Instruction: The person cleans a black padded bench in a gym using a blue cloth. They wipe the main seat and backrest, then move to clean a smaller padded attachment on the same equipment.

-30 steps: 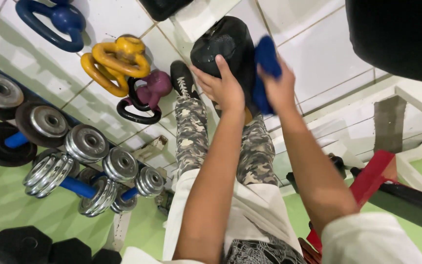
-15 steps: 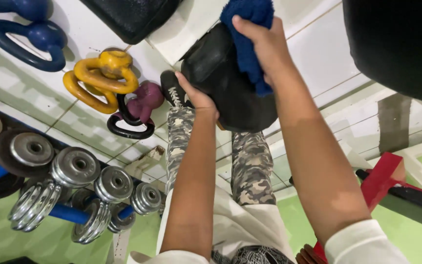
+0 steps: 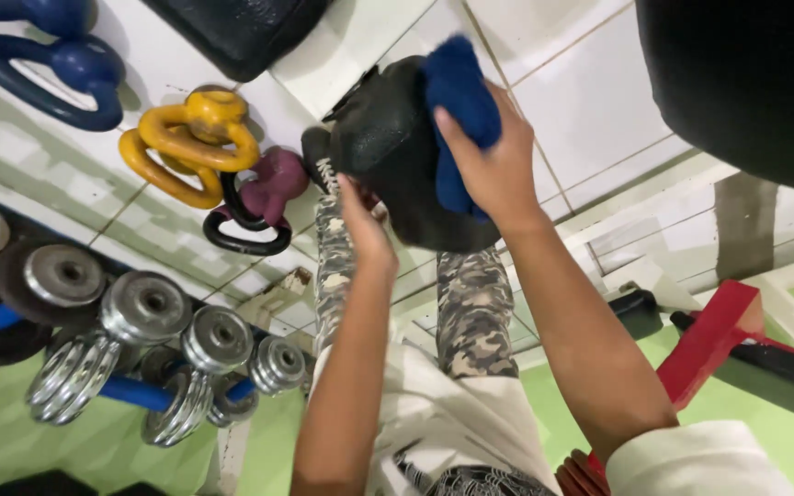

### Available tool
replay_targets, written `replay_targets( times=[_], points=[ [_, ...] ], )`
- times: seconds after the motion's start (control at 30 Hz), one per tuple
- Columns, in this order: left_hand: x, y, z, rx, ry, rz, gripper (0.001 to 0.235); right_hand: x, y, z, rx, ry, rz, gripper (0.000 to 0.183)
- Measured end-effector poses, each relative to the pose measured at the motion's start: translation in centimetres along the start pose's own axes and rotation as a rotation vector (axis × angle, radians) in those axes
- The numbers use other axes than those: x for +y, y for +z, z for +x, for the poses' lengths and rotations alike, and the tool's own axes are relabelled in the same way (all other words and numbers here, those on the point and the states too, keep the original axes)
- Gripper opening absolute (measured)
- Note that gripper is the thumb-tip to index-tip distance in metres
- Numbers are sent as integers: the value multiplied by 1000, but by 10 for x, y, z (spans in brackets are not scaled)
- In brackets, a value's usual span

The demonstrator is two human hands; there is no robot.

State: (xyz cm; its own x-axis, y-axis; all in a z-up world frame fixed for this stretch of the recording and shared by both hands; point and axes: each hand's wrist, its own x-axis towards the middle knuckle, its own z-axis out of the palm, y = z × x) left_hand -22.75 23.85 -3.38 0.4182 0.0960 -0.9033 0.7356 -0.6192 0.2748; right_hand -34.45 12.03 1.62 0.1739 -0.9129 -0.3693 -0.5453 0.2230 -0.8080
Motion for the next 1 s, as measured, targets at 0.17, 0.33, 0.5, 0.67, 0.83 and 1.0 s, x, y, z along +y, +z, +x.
replay_targets(
  times=[0.17, 0.33, 0.5, 0.67, 0.83, 1.0],
  points=[
    [17, 38, -59, -106, 347, 123, 98, 32, -10, -97, -52, -155, -102, 72],
    [-29, 44, -5, -61, 474, 0, 66, 15, -14, -85, 3, -197, -130, 60],
    [-4, 58, -32, -64, 461, -186, 72, 3, 18, 18, 52, -240, -194, 65],
    [17, 63, -72, -66, 356, -102, 77, 59, -2, 4, -49, 357, 402, 48],
    [-1, 53, -42, -50, 395, -62, 71, 97, -38, -81, 43, 621, 288, 36],
    [40, 71, -78, -209, 87, -255, 103, 52, -27, -20, 63, 589, 343, 33]
  ],
)
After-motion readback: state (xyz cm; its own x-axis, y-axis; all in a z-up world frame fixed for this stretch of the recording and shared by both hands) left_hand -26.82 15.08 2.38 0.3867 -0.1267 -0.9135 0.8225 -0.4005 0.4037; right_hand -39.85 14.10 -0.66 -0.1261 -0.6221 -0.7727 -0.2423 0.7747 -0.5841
